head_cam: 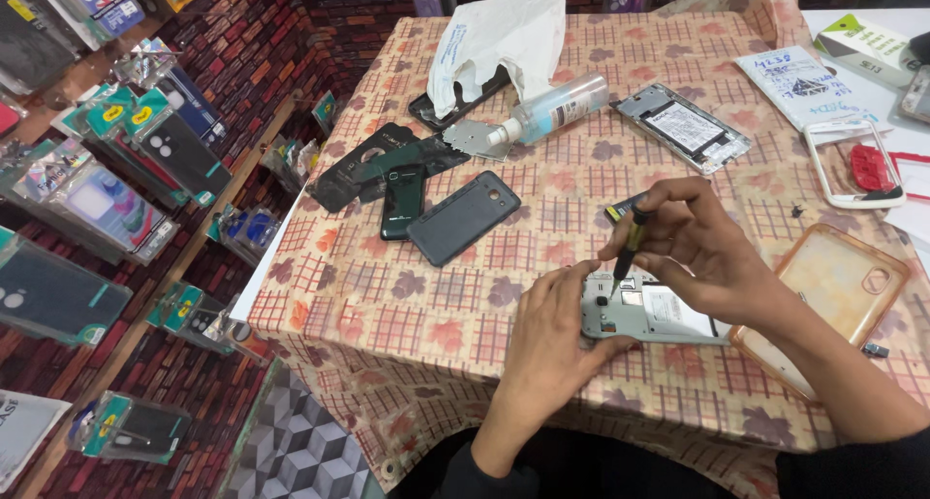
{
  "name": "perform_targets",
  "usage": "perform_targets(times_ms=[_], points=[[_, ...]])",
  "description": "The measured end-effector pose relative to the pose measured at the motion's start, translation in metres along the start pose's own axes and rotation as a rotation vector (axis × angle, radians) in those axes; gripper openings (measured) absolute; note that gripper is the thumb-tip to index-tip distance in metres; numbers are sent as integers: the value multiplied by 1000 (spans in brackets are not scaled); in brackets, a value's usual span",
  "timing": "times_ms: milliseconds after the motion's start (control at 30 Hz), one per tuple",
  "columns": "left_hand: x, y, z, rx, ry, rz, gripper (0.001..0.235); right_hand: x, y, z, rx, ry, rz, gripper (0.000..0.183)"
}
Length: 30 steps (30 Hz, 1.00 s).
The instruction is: The person uses a screwdriver to remove screws from the back of a white mobile phone, then lifts the back cover to expose the internal components. The person continues to unscrew and remove parts from the phone's interior.
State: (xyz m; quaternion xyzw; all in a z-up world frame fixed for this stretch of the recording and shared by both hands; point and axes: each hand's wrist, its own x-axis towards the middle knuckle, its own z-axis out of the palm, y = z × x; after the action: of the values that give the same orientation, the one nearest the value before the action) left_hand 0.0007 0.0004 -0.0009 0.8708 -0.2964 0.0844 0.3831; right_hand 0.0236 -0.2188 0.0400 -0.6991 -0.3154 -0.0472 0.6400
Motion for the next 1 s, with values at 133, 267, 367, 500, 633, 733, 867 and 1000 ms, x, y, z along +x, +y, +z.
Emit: perform_targets(times_ms=[133,267,367,500,633,733,867,1000], points=[[0,0,-2,5,5,27,91,1,2,0,-275,23,-162,73],[0,1,-1,7,-1,18,92,-1,0,-1,-90,68,-21,57],[1,2,-2,8,6,20,91,2,1,1,-137,99,-30,68],[0,3,-4,-15,16,25,90,2,1,0,-134,87,44,63],[-1,3,-5,-46,25,29,75,2,0,-3,34,76,34,59],[-3,2,-5,-77,61,31,53,3,-3,-7,2,148,42,62],[-1,2,-4,-16,114,114,29,4,-5,-12,19,217,30,65],[8,8,-6,70,126,136,23,3,-4,-14,32,235,3,63]])
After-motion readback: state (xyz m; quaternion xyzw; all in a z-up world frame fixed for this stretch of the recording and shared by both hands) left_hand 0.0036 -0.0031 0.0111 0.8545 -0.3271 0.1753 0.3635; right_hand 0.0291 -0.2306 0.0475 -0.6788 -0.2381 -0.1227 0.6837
